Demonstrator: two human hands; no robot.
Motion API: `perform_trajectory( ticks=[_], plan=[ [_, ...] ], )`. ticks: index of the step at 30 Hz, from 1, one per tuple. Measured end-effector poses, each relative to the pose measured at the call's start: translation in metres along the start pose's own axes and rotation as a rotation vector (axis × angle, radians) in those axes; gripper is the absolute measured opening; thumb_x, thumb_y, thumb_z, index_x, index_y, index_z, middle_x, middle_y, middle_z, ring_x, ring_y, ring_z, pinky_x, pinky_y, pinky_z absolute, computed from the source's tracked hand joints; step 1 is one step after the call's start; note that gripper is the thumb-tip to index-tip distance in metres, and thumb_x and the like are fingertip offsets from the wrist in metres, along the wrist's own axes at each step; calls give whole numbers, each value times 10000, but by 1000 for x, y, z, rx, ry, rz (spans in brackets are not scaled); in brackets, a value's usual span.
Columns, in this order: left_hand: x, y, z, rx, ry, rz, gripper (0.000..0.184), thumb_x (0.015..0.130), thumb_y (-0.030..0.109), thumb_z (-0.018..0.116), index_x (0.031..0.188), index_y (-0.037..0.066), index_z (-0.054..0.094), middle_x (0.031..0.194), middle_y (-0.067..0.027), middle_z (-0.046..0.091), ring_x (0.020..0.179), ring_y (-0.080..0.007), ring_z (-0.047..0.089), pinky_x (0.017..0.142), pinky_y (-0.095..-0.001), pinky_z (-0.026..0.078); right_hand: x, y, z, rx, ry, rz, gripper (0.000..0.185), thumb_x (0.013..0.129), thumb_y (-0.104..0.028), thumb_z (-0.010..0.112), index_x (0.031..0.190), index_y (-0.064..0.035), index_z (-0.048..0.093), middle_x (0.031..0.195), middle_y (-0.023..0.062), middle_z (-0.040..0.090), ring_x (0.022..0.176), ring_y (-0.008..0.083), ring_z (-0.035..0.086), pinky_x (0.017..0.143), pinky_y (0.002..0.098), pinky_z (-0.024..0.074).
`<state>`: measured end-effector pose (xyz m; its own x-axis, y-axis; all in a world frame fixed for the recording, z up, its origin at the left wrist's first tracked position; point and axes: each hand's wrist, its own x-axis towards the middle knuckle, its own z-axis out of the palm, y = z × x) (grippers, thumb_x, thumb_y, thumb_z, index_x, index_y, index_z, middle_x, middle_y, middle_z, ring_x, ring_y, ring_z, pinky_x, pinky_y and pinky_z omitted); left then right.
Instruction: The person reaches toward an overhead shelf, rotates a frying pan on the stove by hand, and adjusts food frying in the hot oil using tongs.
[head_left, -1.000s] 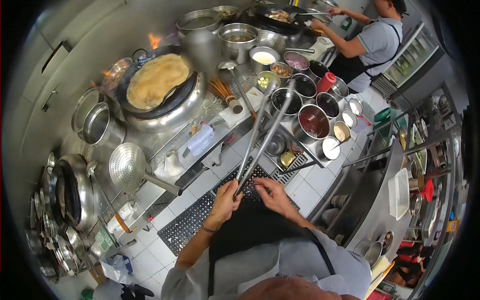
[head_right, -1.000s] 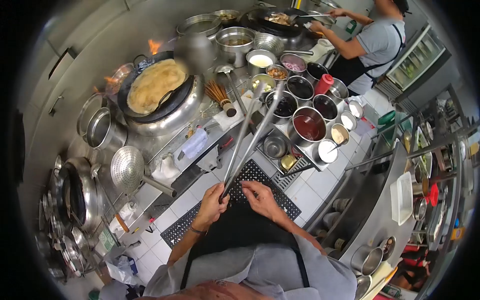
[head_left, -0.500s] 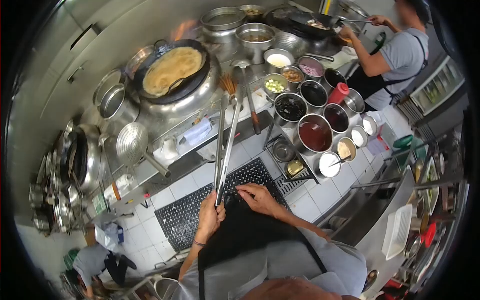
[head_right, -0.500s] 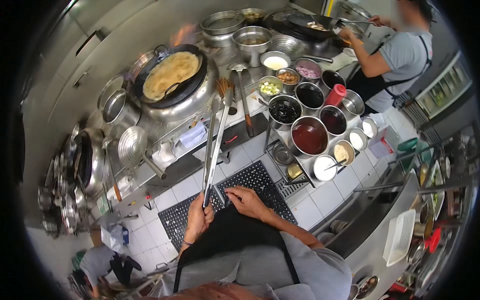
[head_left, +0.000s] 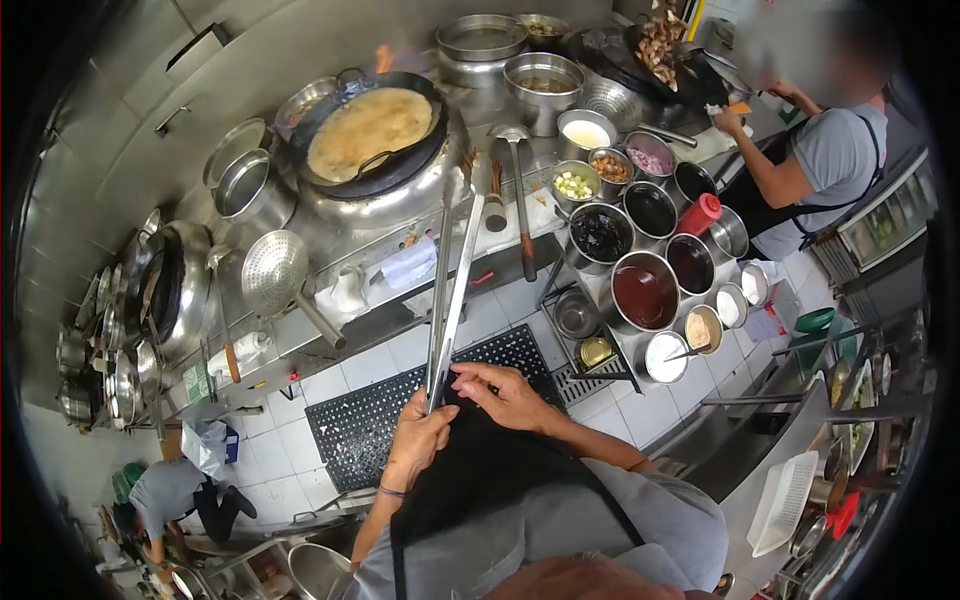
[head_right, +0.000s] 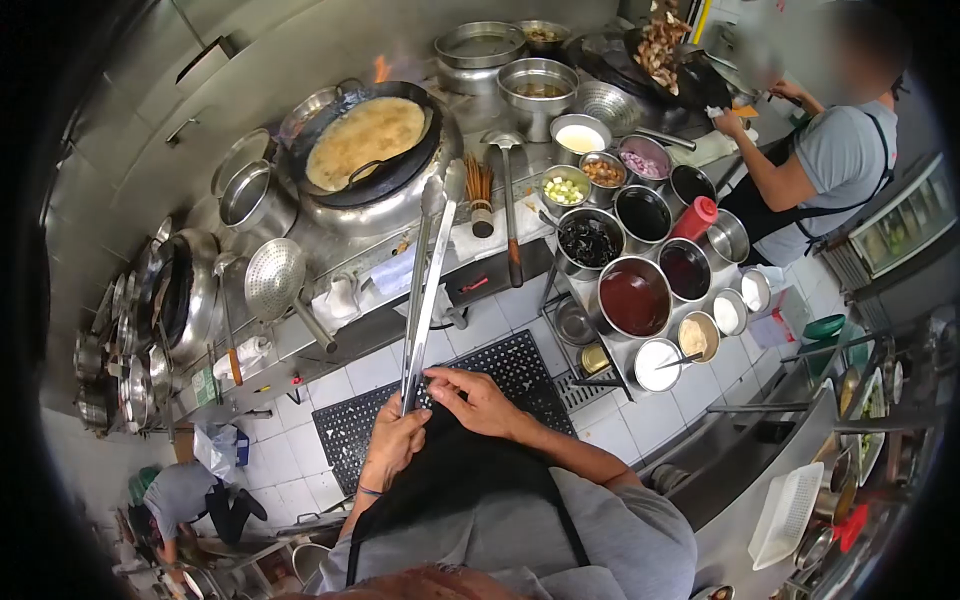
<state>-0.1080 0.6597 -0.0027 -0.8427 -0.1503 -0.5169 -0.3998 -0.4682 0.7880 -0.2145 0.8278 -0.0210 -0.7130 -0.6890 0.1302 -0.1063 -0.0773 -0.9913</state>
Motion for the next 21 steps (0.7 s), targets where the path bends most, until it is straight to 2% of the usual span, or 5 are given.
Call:
perform_trajectory(
  ticks=[4, 7, 10, 14, 21],
  plan=[
    [38, 19, -14, -63, -113, -35, 191, 904, -38, 618, 1025, 87, 539, 600, 56, 425, 378, -49, 330, 343, -233, 217, 28, 2, 11, 11, 91, -6, 524, 1007, -152, 614, 1478, -13, 432, 1105, 164, 690, 970, 205, 683, 839, 337, 556],
    [64, 46, -25, 126, -106, -13, 186, 885, -14, 636, 1038, 55, 557, 645, 44, 452, 473, -53, 383, 412, -240, 299, 61, -7, 20, 99, 118, 168, 635, 1015, -106, 587, 1560, -25, 270, 1208, 139, 619, 1129, 191, 612, 987, 329, 487],
    [103, 53, -60, 447, -110, 226, 175, 865, 27, 664, 1009, 25, 566, 724, 26, 481, 618, -64, 417, 535, -252, 376, 106, 6, 36, 351, 225, 135, 675, 1016, -109, 593, 1573, -16, 224, 1204, 121, 614, 1176, 173, 561, 1030, 340, 443],
    [119, 92, -82, 545, -189, 400, 309, 857, 56, 678, 1146, 3, 584, 835, 10, 551, 743, -85, 479, 651, -280, 443, 172, 16, 52, 922, 141, 304, 551, 1026, -204, 595, 1498, -26, 374, 1186, 110, 628, 1155, 230, 600, 999, 370, 487],
    [153, 107, -145, 900, -313, 389, 513, 870, 266, 784, 1251, 12, 551, 918, -165, 647, 753, -317, 630, 704, -359, 526, 205, 31, 46, 702, 396, 314, 313, 1006, -208, 616, 1254, -43, 522, 1031, 131, 670, 957, 265, 691, 875, 397, 564]
  ],
)
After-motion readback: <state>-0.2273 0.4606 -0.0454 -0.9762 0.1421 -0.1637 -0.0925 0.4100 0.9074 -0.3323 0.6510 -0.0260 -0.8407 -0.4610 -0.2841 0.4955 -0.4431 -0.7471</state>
